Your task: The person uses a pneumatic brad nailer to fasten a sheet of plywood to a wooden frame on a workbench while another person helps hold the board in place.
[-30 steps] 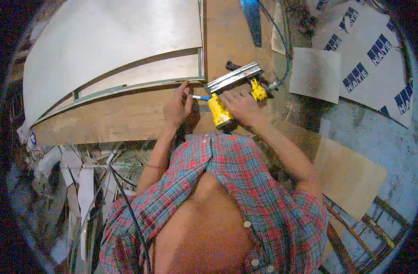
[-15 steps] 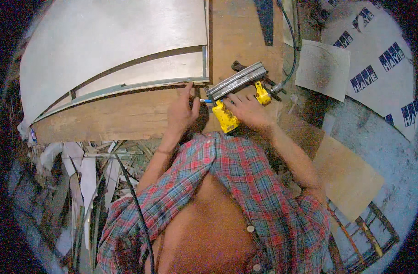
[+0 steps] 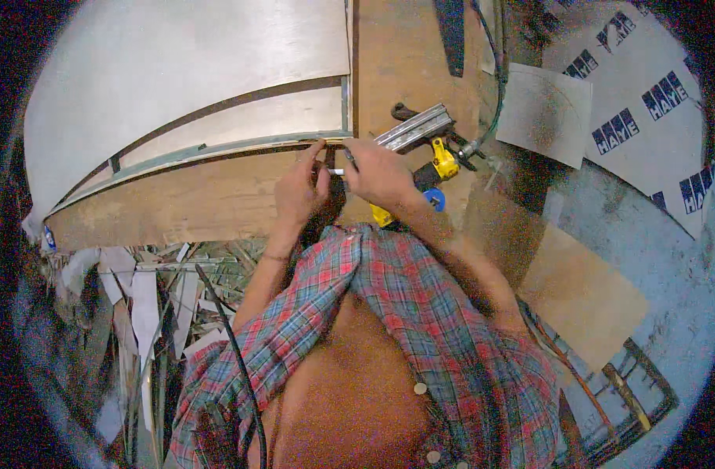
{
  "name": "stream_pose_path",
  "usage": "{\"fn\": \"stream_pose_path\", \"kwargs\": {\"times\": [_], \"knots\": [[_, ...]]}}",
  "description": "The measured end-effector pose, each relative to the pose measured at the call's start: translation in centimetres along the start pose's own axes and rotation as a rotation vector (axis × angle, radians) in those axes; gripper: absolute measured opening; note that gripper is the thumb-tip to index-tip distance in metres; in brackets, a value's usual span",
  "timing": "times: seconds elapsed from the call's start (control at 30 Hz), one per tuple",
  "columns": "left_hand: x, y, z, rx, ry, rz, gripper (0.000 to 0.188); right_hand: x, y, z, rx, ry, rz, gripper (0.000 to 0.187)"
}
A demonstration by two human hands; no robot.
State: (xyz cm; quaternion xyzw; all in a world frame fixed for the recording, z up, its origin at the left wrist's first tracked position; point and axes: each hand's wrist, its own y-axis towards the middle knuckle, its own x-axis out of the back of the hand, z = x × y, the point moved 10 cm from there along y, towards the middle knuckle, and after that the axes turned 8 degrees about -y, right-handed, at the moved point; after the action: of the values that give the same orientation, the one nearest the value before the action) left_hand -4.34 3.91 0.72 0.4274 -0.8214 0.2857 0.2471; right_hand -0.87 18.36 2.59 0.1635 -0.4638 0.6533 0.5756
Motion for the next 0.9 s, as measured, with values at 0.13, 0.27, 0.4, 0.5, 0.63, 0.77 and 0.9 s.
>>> {"fn": "stream_pose_path", "kwargs": {"times": [0.13,0.27,0.4,0.5,0.63,0.77,0.9], "knots": [[0.0,0.2,-0.2,-0.003,0.002,-0.016,0.043,-0.9,0.3,-0.3,-0.086,-0.086,-0.045,0.032],[0.3,0.4,-0.1,-0.048,-0.011,-0.043,0.039,-0.7,0.1,0.2,-0.079,-0.113,-0.081,0.028],[0.1,0.7,0.0,-0.031,-0.043,-0.007,0.038,-0.8,0.2,-0.1,-0.060,-0.139,-0.104,0.024],[0.1,0.8,0.1,-0.034,-0.046,-0.006,0.035,-0.1,0.0,-0.2,-0.004,-0.116,-0.194,0.020],[0.8,0.8,-0.3,-0.107,-0.076,-0.070,0.031,0.9,0.3,-0.3,-0.027,-0.131,-0.178,0.017],[0.3,1.2,0.3,-0.116,-0.075,-0.007,0.037,0.7,0.2,-0.5,0.048,-0.097,-0.222,0.019],[0.8,1.3,-0.1,-0.141,-0.093,-0.031,0.036,0.2,0.6,-0.1,0.062,-0.170,-0.129,0.022]]}}
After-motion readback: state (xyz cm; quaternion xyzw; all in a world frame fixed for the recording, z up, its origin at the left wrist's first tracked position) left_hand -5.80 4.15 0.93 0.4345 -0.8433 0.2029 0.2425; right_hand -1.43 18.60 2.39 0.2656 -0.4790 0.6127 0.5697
